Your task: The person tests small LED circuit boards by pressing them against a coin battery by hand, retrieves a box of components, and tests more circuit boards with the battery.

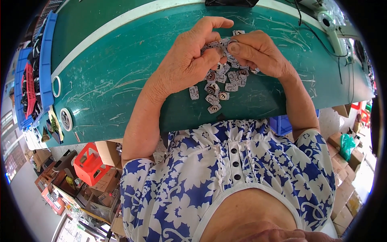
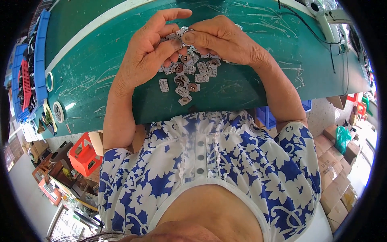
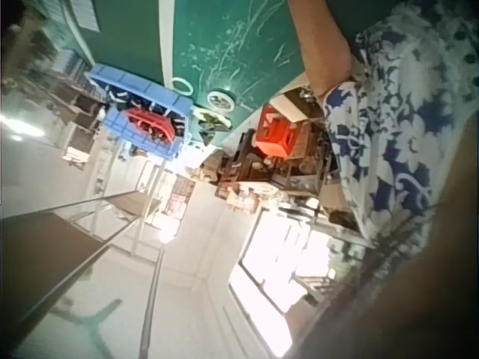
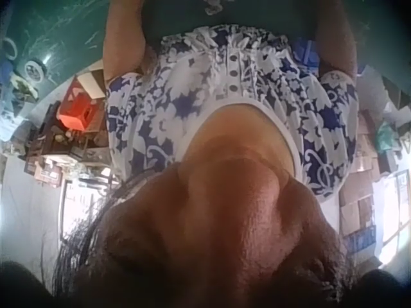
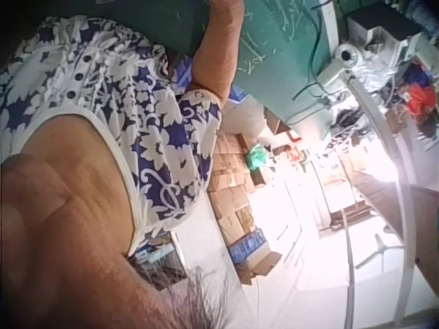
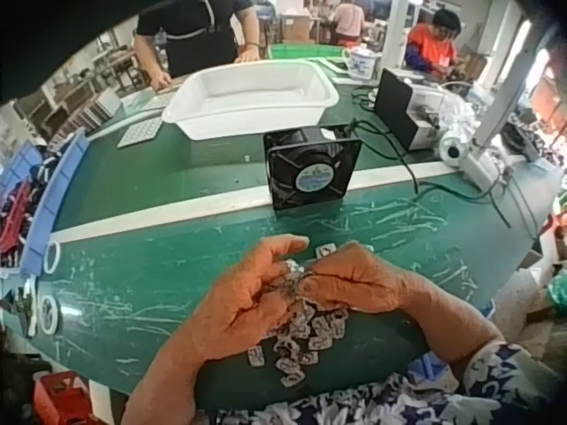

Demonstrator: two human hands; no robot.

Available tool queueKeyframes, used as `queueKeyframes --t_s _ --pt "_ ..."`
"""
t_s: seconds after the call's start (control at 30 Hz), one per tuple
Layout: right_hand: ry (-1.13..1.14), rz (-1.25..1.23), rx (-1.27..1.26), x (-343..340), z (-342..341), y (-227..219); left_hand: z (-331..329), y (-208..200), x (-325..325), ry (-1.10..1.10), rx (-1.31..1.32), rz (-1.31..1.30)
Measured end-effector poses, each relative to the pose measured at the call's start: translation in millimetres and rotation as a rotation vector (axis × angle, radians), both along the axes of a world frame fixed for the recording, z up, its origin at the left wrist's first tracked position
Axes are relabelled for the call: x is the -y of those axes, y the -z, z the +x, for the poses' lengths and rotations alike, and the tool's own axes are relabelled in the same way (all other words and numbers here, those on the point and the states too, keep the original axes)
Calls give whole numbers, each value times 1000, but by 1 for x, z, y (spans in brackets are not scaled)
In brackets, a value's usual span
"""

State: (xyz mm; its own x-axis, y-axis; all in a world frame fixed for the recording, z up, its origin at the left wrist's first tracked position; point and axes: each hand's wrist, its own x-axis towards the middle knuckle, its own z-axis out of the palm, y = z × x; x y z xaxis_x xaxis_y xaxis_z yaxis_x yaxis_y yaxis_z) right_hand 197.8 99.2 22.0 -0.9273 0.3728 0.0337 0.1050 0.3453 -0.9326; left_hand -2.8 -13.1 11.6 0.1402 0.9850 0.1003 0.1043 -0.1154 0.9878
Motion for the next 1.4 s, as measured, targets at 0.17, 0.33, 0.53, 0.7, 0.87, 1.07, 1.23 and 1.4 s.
queueKeyframes --t_s 0.17,0.33,0.53,0.7,0.87,1.07,1.23,1.4 --pt "69 159 -36 1 0 5 1 -5 0 13 8 -17" --pt "102 -26 22 -2 0 -3 -2 -4 -2 4 5 1" --pt "51 -127 23 -5 6 1 -1 -4 1 18 53 8" --pt "-67 150 -18 -3 0 7 -5 -3 -1 72 -77 27" --pt "6 -48 80 -4 5 -4 -3 -4 0 30 2 22" --pt "-18 -32 14 -1 2 4 -5 -4 0 74 -46 14" --pt "75 -193 42 0 6 2 -2 -6 3 52 38 -1" --pt "70 -200 30 -2 7 3 -3 -5 5 79 57 -9"
